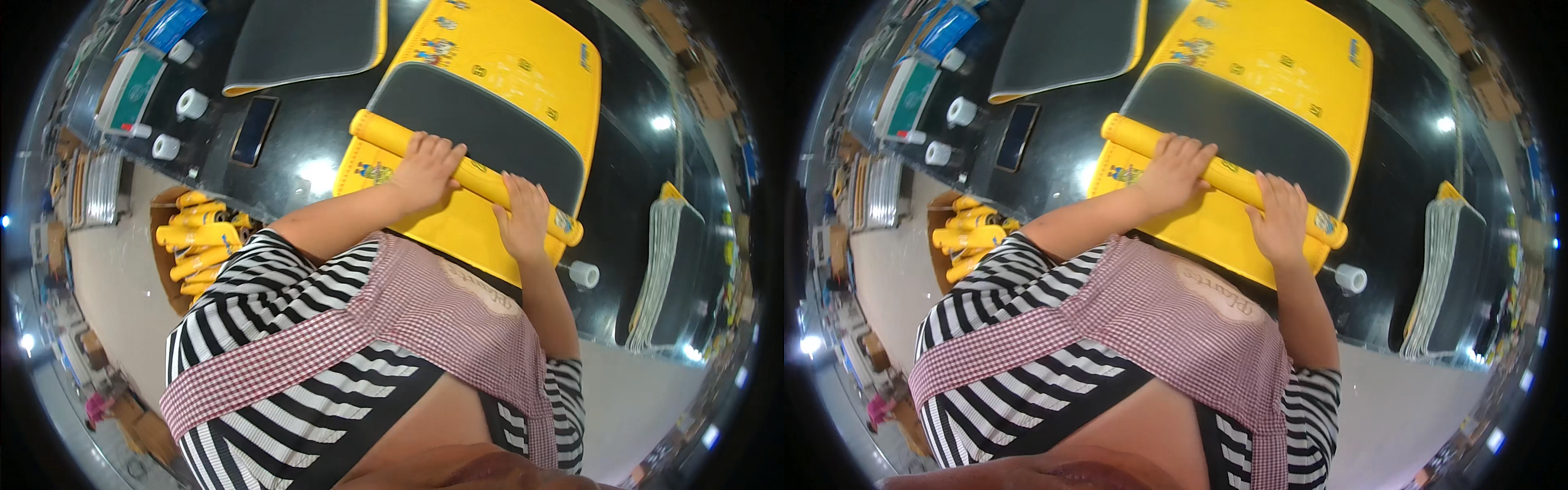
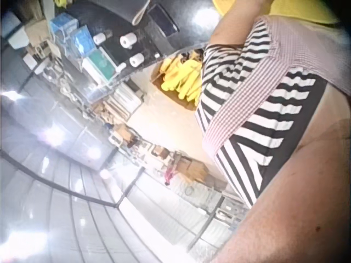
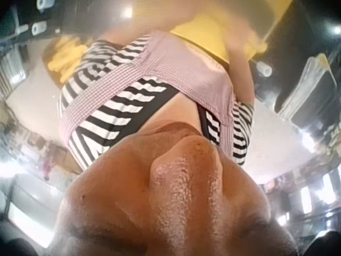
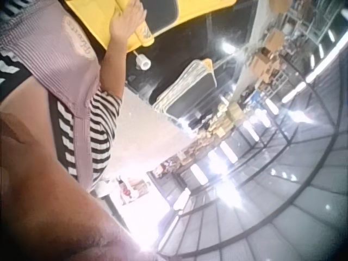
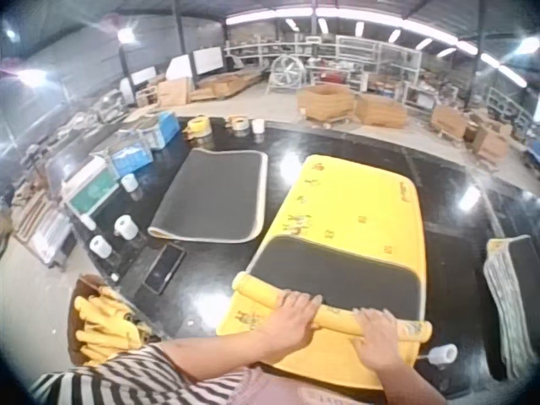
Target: The person rolls a yellow mat with a black surface on a table, secures it with tape, and places it in a box. They repeat this process for multiple mats.
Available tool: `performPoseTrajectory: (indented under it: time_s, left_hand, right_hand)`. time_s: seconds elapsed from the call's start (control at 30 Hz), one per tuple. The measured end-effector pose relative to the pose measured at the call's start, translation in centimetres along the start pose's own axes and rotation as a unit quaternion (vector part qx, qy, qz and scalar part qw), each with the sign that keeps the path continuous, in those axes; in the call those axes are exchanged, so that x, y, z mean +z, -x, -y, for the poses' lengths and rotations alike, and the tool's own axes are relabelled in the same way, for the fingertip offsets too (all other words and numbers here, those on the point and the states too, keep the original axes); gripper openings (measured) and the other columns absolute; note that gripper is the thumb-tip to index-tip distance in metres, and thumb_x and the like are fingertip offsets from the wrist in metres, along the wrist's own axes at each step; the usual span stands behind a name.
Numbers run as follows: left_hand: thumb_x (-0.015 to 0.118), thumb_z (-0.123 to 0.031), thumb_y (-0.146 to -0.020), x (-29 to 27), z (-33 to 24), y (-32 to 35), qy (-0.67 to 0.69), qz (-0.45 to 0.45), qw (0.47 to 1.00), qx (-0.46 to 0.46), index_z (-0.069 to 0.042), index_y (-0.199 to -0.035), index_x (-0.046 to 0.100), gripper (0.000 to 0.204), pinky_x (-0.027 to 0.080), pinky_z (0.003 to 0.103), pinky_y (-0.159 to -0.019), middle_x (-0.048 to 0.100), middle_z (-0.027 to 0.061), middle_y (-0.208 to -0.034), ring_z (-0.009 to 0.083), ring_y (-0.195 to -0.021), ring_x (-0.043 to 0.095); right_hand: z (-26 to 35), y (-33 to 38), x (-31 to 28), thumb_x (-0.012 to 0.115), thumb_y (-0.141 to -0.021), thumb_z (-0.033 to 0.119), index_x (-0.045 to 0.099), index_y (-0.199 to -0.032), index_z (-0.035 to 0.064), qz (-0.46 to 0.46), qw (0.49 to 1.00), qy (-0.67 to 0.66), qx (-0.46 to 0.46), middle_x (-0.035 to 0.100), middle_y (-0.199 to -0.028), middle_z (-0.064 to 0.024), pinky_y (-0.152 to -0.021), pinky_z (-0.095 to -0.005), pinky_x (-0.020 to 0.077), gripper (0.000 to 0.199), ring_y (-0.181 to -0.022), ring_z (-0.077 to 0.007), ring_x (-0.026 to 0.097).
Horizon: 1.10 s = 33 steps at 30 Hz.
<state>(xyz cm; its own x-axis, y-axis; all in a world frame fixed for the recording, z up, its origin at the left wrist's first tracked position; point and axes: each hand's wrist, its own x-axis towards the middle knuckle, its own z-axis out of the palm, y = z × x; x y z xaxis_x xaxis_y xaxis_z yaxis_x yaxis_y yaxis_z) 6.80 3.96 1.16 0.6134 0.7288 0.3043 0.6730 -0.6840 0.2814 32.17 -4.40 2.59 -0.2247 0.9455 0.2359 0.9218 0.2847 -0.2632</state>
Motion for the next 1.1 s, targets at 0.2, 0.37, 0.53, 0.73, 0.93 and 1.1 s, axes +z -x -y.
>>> performPoseTrajectory:
  time_s: [0.2,0.37,0.53,0.73,0.93,1.1]
  left_hand:
    - [0.074,-0.038,-0.090,0.7,0.0,-4.4,-0.054,0.007,0.998,0.033,-0.024,-0.155,0.046,0.072,0.018,0.071,-0.118,0.052,0.0168,-0.142,0.0388,-0.142,0.042]
    - [0.081,-0.044,-0.084,0.6,0.7,-9.5,-0.061,0.073,0.995,0.001,-0.026,-0.148,0.054,0.072,0.031,0.062,-0.110,0.057,0.0122,-0.131,0.0346,-0.128,0.053]
    - [0.084,-0.048,-0.080,0.1,1.3,-11.5,-0.065,0.125,0.990,-0.005,-0.024,-0.139,0.061,0.067,0.038,0.053,-0.100,0.060,0.0081,-0.115,0.0311,-0.114,0.059]
    - [0.083,-0.049,-0.082,0.2,1.7,-12.2,-0.053,0.137,0.989,0.010,-0.024,-0.138,0.061,0.065,0.038,0.054,-0.101,0.060,0.0090,-0.116,0.0338,-0.116,0.058]
    - [0.086,-0.046,-0.077,-0.4,0.2,-6.6,-0.053,0.090,0.994,0.015,-0.025,-0.135,0.062,0.066,0.037,0.054,-0.102,0.059,0.0096,-0.114,0.0347,-0.118,0.054]
    - [0.086,-0.044,-0.076,-3.1,1.8,0.3,-0.019,0.091,0.995,0.033,-0.016,-0.130,0.064,0.066,0.039,0.046,-0.106,0.064,0.0100,-0.122,0.0299,-0.122,0.059]
  right_hand:
    - [-5.0,-7.9,0.2,0.060,-0.101,0.033,0.070,-0.129,0.0124,-0.002,0.998,0.041,0.046,0.061,-0.140,-0.0140,-0.117,-0.0467,0.0373,0.036,-0.135,-0.0330,0.052]
    - [-7.8,-12.9,0.3,0.065,-0.097,0.034,0.074,-0.109,0.0076,-0.046,0.991,0.073,0.099,0.070,-0.111,-0.0159,-0.093,-0.0448,0.0505,0.030,-0.109,-0.0352,0.064]
    - [-6.6,-9.7,-1.6,0.070,-0.094,0.046,0.073,-0.113,0.0091,0.024,0.984,0.036,0.175,0.071,-0.112,-0.0158,-0.094,-0.0444,0.0509,0.041,-0.110,-0.0352,0.065]
    - [-8.5,-5.7,-4.1,0.082,-0.086,0.042,0.070,-0.124,0.0102,0.093,0.977,0.117,0.151,0.071,-0.121,-0.0142,-0.104,-0.0445,0.0464,0.051,-0.118,-0.0340,0.064]
    - [-5.8,-1.5,-3.2,0.085,-0.083,0.030,0.067,-0.124,0.0071,0.056,0.988,0.090,0.116,0.068,-0.118,-0.0151,-0.100,-0.0467,0.0451,0.051,-0.115,-0.0358,0.061]
    - [-3.4,6.5,-1.8,0.086,-0.076,0.021,0.064,-0.134,0.0066,-0.034,0.995,0.080,0.047,0.065,-0.126,-0.0158,-0.105,-0.0473,0.0436,0.063,-0.117,-0.0373,0.060]
